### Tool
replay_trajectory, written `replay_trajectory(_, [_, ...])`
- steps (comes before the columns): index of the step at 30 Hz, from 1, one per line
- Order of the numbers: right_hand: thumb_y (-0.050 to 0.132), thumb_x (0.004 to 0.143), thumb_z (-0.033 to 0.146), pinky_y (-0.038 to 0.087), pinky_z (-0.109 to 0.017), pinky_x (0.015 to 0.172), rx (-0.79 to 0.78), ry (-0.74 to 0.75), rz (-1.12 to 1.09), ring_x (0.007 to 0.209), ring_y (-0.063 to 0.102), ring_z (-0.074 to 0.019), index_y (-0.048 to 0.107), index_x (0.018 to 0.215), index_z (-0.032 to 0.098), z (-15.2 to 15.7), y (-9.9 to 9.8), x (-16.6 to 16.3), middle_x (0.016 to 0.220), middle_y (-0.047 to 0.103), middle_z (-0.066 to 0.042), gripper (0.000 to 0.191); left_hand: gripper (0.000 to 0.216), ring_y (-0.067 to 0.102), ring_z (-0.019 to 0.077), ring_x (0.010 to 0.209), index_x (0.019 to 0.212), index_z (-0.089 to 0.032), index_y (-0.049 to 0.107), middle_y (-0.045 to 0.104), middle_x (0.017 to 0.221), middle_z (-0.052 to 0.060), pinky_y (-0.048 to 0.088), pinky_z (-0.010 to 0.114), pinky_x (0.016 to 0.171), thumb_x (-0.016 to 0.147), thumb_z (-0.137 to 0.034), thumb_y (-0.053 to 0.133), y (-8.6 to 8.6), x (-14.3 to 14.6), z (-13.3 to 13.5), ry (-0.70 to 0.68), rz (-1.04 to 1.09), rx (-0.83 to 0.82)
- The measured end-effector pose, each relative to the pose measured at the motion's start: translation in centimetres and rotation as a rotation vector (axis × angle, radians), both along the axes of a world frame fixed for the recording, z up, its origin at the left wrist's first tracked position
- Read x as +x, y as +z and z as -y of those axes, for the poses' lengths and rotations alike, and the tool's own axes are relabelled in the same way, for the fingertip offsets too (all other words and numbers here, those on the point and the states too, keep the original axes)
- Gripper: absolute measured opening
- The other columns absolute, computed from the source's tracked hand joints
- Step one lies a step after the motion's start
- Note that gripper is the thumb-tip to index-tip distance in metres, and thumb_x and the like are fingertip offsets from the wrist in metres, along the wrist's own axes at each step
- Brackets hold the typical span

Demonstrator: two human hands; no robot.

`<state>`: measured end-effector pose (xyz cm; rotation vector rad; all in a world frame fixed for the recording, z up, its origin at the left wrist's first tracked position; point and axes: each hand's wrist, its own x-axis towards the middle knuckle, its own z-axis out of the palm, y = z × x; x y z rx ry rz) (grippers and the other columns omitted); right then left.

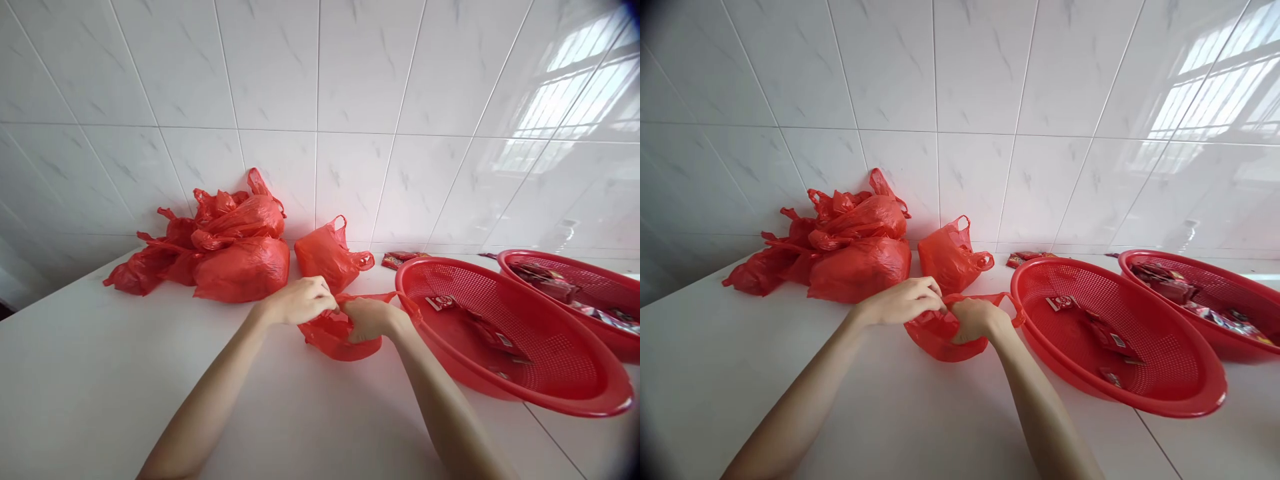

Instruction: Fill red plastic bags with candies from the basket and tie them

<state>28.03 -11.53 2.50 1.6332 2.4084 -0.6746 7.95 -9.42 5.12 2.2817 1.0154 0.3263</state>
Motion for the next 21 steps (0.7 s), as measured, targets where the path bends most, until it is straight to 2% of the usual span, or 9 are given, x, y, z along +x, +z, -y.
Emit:
replay_trajectory(3, [0.063,0.071,0.031,0.043,-0.029,0.054,-0.012,-0.005,0.042,0.069,0.062,-0.0216,0.061,0.102,0.025,0.1,0.1,-0.3,0.085,0.063,-0.003,0.032,0.037,0.065,0.0254,0.077,0.064,-0.024,0.069,0.069,0.098,0.009,0.042,0.034,0.064,0.086,-0.041,0.046,-2.3,1.3,-0.3,0.136,-0.312,0.137])
replay_trajectory(6, [0.063,0.074,0.035,0.041,-0.03,0.054,0.013,0.004,0.043,0.069,0.062,-0.0224,0.063,0.104,0.026,0.1,0.0,-0.3,0.081,0.062,-0.003,0.031,0.039,0.067,0.0304,0.075,0.067,-0.023,0.068,0.07,0.079,0.012,0.042,0.036,0.063,0.089,-0.045,0.045,-4.0,2.3,-0.9,0.162,-0.483,0.153])
replay_trajectory(8, [0.063,0.076,0.04,0.041,-0.03,0.055,0.029,0.029,0.051,0.071,0.061,-0.0225,0.064,0.102,0.027,-0.1,-0.3,-0.3,0.079,0.061,-0.003,0.029,0.038,0.068,0.0338,0.08,0.073,-0.022,0.069,0.07,0.078,0.014,0.045,0.038,0.067,0.087,-0.051,0.05,-4.7,2.7,-1.4,0.177,-0.51,0.153])
replay_trajectory(10, [0.062,0.078,0.046,0.04,-0.03,0.056,0.025,0.051,0.058,0.071,0.061,-0.0219,0.064,0.099,0.027,-0.4,-0.6,-0.2,0.078,0.062,-0.001,0.029,0.035,0.069,0.0361,0.087,0.086,-0.021,0.071,0.072,0.087,0.016,0.047,0.039,0.071,0.081,-0.054,0.06,-5.2,2.8,-1.7,0.199,-0.537,0.166])
replay_trajectory(13, [0.052,0.086,0.057,0.04,-0.029,0.056,0.031,0.011,0.01,0.073,0.061,-0.021,0.064,0.095,0.025,-0.8,-0.9,-0.1,0.081,0.064,-0.002,0.035,0.044,0.068,0.0374,0.098,0.116,-0.019,0.064,0.072,0.101,0.018,0.049,0.04,0.077,0.077,-0.039,0.068,-5.7,2.7,-2.0,0.225,-0.574,0.197])
replay_trajectory(16, [0.038,0.093,0.06,0.041,-0.029,0.056,0.049,-0.114,0.024,0.077,0.063,-0.0217,0.063,0.088,0.021,-1.1,-0.8,-0.1,0.085,0.066,-0.005,0.046,0.054,0.067,0.0361,0.101,0.132,-0.018,0.054,0.071,0.105,0.018,0.05,0.042,0.081,0.078,-0.016,0.06,-6.0,2.1,-1.7,0.241,-0.611,0.23])
replay_trajectory(18, [0.045,0.093,0.054,0.042,-0.029,0.057,0.076,-0.177,0.068,0.081,0.065,-0.0227,0.062,0.088,0.019,-1.2,-0.9,-0.1,0.089,0.067,-0.007,0.039,0.065,0.066,0.0353,0.103,0.139,-0.021,0.049,0.071,0.105,0.017,0.049,0.044,0.084,0.076,-0.006,0.056,-6.0,1.6,-1.5,0.254,-0.637,0.26])
replay_trajectory(21, [0.064,0.082,0.035,0.042,-0.027,0.057,0.121,-0.239,0.11,0.088,0.065,-0.023,0.062,0.094,0.018,-1.3,-1.1,-0.1,0.101,0.068,-0.007,0.021,0.082,0.061,0.0361,0.113,0.148,-0.027,0.039,0.069,0.111,0.017,0.047,0.047,0.09,0.072,0.0,0.055,-5.7,0.7,-1.3,0.297,-0.681,0.323])
